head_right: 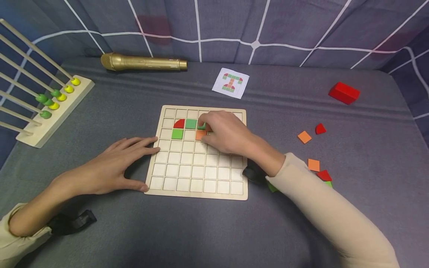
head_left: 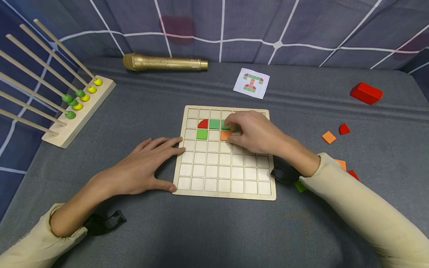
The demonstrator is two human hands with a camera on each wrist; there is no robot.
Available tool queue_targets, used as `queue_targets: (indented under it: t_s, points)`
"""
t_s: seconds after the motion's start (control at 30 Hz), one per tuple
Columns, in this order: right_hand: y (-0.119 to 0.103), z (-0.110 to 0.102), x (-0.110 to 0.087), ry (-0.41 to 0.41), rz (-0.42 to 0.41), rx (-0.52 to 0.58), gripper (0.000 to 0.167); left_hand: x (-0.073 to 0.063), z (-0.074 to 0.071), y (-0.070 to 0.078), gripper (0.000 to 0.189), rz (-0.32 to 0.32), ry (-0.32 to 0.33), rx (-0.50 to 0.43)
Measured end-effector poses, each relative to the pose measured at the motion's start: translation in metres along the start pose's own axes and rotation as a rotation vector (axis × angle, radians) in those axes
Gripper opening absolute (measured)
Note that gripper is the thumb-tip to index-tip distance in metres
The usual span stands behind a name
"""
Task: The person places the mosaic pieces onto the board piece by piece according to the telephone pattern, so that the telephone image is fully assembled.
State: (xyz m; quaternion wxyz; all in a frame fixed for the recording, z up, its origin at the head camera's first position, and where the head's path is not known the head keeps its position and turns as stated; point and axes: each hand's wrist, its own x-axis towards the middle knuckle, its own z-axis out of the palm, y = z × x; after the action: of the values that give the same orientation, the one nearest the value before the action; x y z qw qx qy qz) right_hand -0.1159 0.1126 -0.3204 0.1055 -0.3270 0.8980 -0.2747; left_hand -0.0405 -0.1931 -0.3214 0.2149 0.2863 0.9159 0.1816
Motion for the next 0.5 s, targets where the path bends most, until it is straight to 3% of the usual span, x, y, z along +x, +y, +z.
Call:
queue_targets:
  t_s: [0.27, 0.5]
  points:
    - [0.016, -0.013, -0.037, 0.076, 0.012, 0.093, 0.022, 0.000, 0.000, 0.000, 0.096, -0.003, -0.002, -0.001]
    - [0.040, -0.032, -0.088, 0.188, 0.114, 0.100, 0.022, 0.000, -0.001, 0.000, 0.095, -0.001, -0.010, 0.003]
